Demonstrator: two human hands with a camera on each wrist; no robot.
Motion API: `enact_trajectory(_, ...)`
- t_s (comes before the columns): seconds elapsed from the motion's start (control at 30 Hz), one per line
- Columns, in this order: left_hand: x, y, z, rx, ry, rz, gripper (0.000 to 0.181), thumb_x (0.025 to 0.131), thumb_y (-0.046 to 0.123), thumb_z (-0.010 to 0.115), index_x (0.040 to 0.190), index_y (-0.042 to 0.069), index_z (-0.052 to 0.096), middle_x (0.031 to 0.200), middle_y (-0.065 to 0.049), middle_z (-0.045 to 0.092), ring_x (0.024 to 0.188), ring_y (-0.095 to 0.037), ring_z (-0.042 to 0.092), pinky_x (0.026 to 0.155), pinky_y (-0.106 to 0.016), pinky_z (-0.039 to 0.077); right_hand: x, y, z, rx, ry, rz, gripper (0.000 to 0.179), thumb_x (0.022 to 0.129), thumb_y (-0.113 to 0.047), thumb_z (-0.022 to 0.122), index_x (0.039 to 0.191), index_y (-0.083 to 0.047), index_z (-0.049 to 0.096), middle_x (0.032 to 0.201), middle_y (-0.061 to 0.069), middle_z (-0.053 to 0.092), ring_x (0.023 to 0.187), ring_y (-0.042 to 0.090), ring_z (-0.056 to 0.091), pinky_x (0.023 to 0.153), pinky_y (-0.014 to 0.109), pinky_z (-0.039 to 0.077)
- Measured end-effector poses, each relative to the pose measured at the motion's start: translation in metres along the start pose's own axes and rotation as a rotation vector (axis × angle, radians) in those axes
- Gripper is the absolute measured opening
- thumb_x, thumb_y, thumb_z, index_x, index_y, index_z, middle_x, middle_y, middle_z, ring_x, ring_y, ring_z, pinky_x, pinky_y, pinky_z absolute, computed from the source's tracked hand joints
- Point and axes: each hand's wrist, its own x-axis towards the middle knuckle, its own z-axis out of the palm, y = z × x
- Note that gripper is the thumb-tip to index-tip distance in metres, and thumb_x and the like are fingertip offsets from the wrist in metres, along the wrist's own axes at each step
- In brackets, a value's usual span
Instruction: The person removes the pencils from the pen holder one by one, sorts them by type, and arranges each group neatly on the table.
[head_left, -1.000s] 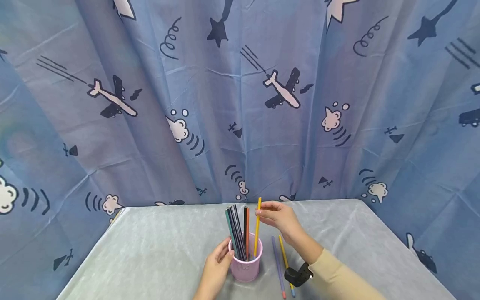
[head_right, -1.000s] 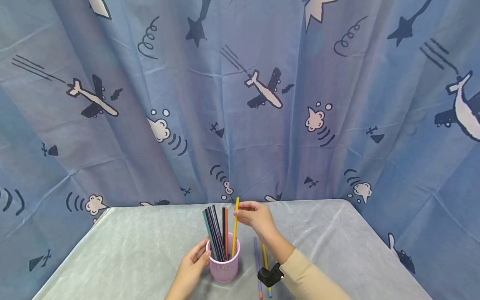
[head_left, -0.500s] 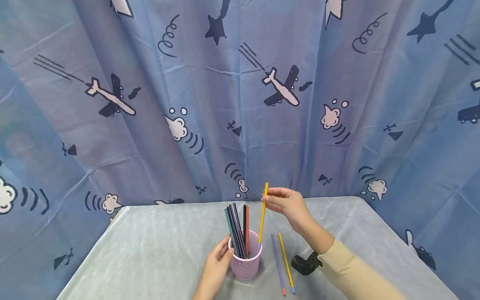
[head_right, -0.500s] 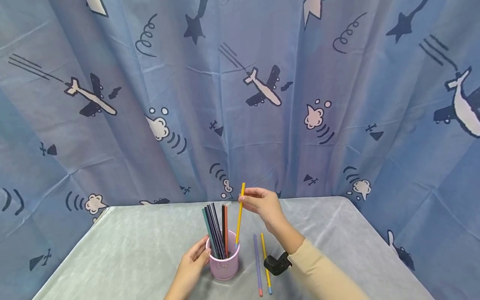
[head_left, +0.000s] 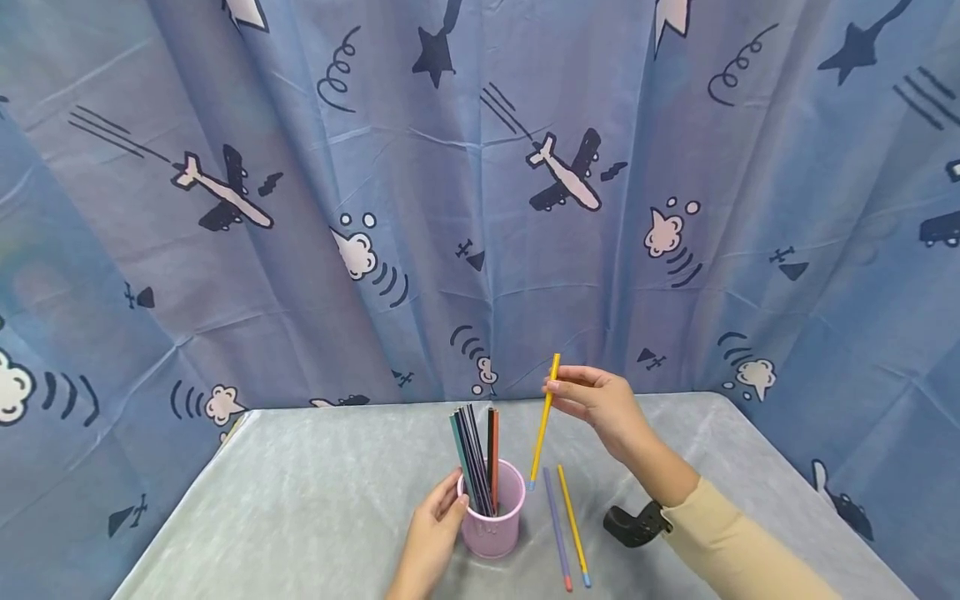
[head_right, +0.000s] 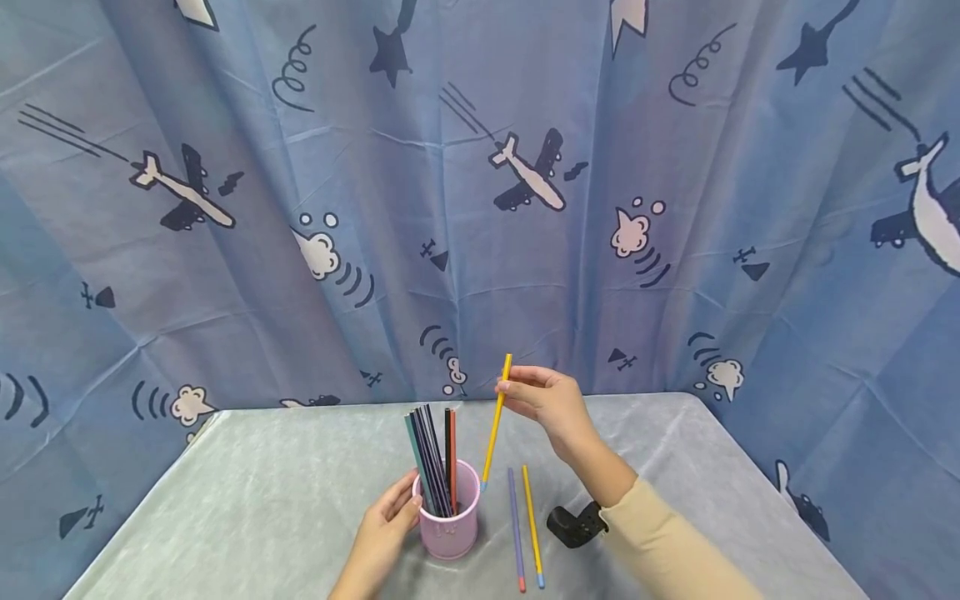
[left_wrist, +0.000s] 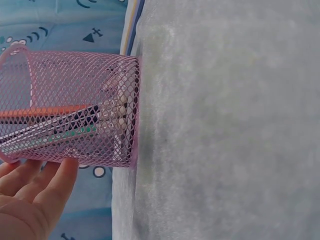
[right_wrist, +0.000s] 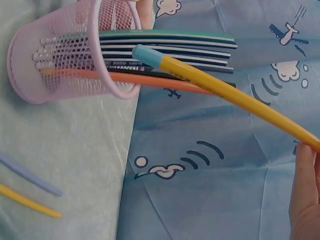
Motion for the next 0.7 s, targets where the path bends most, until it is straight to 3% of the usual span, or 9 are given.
enact_trajectory(0.3, -0.001, 0.002, 0.001, -0.003, 0.009, -0.001, 0.051, 0.101, 0.011, 0.054, 0.143, -0.014, 0.040, 0.145, -0.034, 0.046, 0.137, -0.045, 0.046, 0.113, -0.045, 0.042, -0.006, 0.005, -0.018, 0.010, -0.011, -0.004, 0.015, 0.093, -0.005, 0.068, 0.103, -0.016, 0.071, 0.091, -0.010, 0.075, 0.089, 0.005, 0.073, 0.088, 0.024, 0.061)
enact_trajectory(0.7, -0.001, 0.003, 0.001, -0.005, 0.011, -0.003, 0.050, 0.101, 0.011, 0.054, 0.143, -0.014, 0.040, 0.145, -0.034, 0.045, 0.137, -0.045, 0.045, 0.113, -0.045, 0.041, -0.008, 0.011, -0.038, -0.077, 0.020, 0.031, 0.024, 0.091, -0.012, 0.072, 0.114, -0.009, 0.071, 0.093, -0.014, 0.075, 0.090, 0.002, 0.072, 0.087, 0.022, 0.061)
